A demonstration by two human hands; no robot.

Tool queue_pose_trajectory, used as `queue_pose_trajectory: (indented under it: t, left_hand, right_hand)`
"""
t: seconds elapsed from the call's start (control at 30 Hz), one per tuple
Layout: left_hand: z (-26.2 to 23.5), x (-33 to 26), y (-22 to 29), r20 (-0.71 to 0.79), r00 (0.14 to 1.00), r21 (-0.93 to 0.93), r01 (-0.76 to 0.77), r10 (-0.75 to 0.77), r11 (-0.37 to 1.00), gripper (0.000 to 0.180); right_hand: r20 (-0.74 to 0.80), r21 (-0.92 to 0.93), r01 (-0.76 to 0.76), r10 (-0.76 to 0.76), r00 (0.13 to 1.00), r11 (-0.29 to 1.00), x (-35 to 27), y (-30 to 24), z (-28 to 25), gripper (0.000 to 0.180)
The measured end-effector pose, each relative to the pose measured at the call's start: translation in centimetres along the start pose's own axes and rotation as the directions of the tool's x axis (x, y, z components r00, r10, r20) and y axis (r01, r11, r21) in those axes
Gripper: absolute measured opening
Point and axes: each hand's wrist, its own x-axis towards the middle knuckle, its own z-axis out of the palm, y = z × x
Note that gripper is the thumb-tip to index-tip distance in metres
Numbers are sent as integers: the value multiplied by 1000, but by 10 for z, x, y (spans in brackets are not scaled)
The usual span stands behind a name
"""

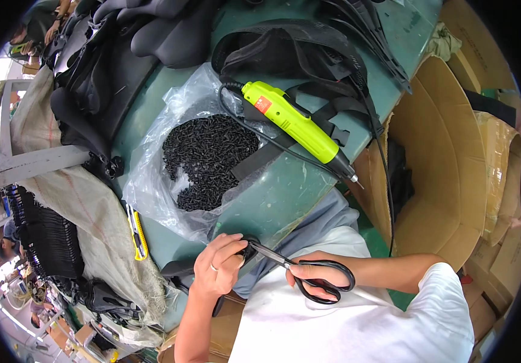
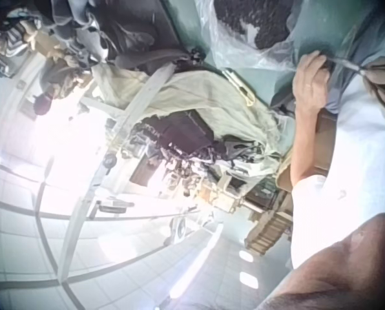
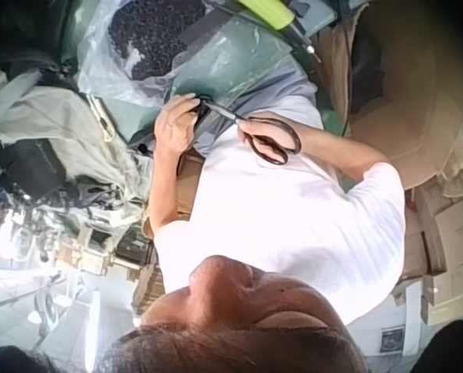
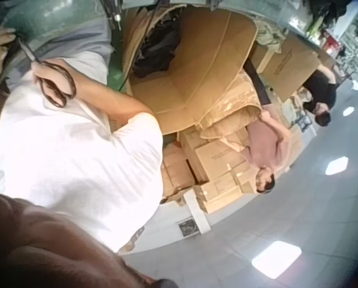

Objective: The person trims bicycle saddle covers using scissors and assembles bicycle saddles by driving screws into the seat bases with an electric screwdriver.

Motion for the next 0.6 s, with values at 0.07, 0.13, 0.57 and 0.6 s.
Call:
queue_pose_trajectory:
  t: [0.07,0.13,0.57,0.6]
  left_hand:
    - [0,-3,-2,12,1000,-35,-21,22,999,31]
    - [1,-5,-2,5,1000,-45,-18,18,999,30]
    - [1,-16,-5,-44,998,-44,-51,50,998,32]
    - [1,-16,-5,-46,998,-44,-50,48,998,32]
  right_hand:
    - [3,-12,-12,12,1000,1000,0,-3,-1,52]
    - [7,-21,-27,27,1000,999,-1,-6,-2,52]
    - [11,62,-51,50,999,997,6,-12,-1,53]
    - [11,60,-53,52,999,997,6,-13,-1,53]
